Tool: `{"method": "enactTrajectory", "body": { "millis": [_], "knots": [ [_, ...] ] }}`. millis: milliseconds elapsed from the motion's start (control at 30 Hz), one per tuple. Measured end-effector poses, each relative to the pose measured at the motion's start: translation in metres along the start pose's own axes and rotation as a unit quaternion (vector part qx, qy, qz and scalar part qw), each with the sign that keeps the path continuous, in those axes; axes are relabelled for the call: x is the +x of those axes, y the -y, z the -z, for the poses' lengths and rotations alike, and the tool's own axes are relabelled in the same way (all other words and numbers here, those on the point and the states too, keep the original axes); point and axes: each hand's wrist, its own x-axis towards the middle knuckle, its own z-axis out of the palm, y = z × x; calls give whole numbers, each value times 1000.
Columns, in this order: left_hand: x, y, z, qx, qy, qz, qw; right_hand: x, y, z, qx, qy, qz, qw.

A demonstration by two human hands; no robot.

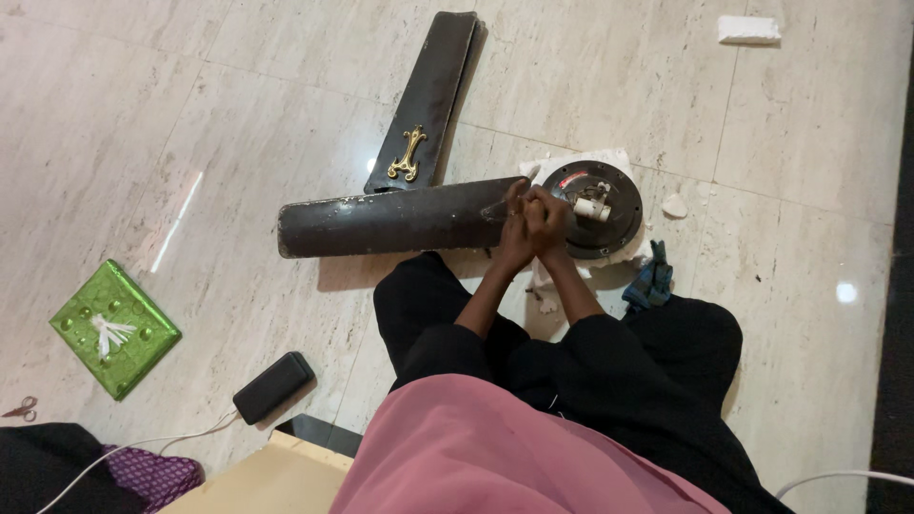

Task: The person wipes a fan blade with a cloth, then attaches it to the fan motor housing and secures it with screws using a screwdriver.

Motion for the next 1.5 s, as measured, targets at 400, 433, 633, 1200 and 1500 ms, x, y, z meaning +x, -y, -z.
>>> {"method": "enactTrajectory", "body": {
  "millis": [400,433,633,1200,1500],
  "knots": [
    [31,-89,47,-2,36,146,989,-21,-26,40,248,-29,-94,964],
    [26,-87,46,38,48,148,987,-21,-26,42,267,-34,-89,959],
    [-27,-48,35,385,156,-3,910,-22,-27,57,296,-34,-79,951],
    [-45,15,23,536,123,-37,835,10,-3,74,317,32,-120,940],
    [-45,16,19,515,84,-40,852,36,-4,49,269,44,-123,954]
  ]
}}
